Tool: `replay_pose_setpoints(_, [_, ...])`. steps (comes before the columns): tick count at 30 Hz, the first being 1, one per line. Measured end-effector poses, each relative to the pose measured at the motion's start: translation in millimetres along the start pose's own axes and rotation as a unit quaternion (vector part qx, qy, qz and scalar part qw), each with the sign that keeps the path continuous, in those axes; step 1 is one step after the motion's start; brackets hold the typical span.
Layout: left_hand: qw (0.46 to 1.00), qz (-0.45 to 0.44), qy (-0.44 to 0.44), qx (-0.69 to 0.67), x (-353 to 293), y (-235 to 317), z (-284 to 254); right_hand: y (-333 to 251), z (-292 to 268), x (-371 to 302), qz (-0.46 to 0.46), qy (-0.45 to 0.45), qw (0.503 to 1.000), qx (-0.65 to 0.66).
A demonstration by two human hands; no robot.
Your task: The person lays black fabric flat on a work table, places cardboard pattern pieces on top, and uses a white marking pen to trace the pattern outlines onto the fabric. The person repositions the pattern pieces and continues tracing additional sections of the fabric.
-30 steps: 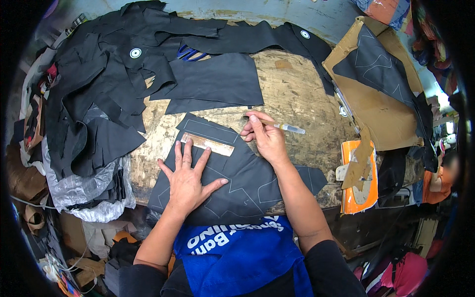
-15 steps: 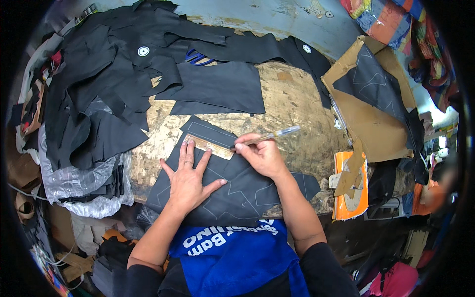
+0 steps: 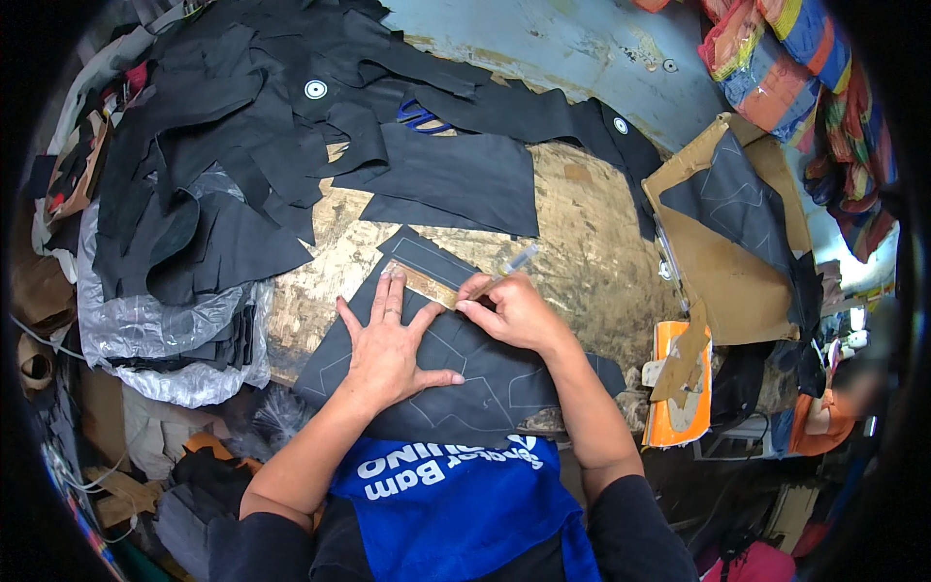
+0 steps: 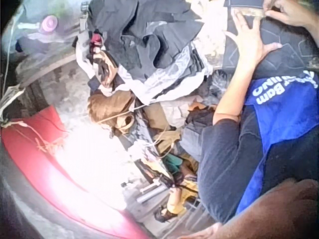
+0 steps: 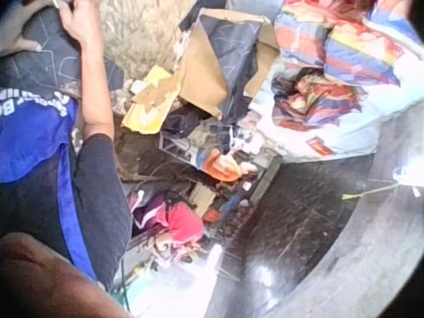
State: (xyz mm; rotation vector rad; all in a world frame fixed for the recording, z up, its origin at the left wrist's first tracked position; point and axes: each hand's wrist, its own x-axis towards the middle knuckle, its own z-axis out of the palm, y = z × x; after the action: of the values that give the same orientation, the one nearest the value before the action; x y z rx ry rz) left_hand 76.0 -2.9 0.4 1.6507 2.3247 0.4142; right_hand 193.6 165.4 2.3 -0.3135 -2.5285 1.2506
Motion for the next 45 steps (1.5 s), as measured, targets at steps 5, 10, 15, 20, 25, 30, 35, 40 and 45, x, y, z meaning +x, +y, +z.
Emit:
replay_pose_setpoints(5, [1.000, 0.008, -0.018, 0.007, 0.9, -6.0, 3.1, -2.2, 8.6, 26.9, 0.024, -0.015, 0.999, 0.032])
replay_pose_setpoints(10, [0.999, 0.018, -0.021, 0.024, 0.2, -6.4, 6.1, -7.8, 7.8, 36.5, 0.064, -0.053, 0.997, 0.010])
replay_pose_setpoints(15, [0.999, 0.025, -0.007, 0.025, -0.4, -3.3, 7.5, -4.5, 17.0, 41.2, 0.025, -0.028, 0.999, 0.017])
replay_pose_setpoints(20, [0.999, -0.012, 0.014, 0.029, -6.0, 7.0, 9.1, -0.7, 31.3, 55.1, -0.017, -0.005, 0.999, 0.034])
replay_pose_setpoints(25, [0.999, -0.033, 0.002, 0.031, -10.6, 15.1, 10.1, -4.8, 37.2, 68.4, 0.031, -0.031, 0.999, 0.032])
replay_pose_setpoints(30, [1.000, 0.008, -0.010, 0.017, -7.0, 10.7, 10.1, -6.3, 46.8, 83.7, 0.011, -0.025, 0.999, 0.032])
replay_pose_setpoints(35, [0.999, 0.037, -0.028, 0.003, -3.2, 2.7, 7.4, -6.3, 54.7, 90.2, 0.021, 0.010, 0.999, 0.043])
replay_pose_setpoints(40, [0.998, 0.036, -0.045, 0.003, -1.6, 2.6, 4.7, -12.1, 51.8, 87.6, 0.006, 0.044, 0.999, -0.002])
replay_pose_setpoints(45, [0.999, 0.043, -0.023, 0.012, -1.8, 3.1, 5.1, -16.6, 47.0, 85.8, 0.101, 0.084, 0.991, -0.021])
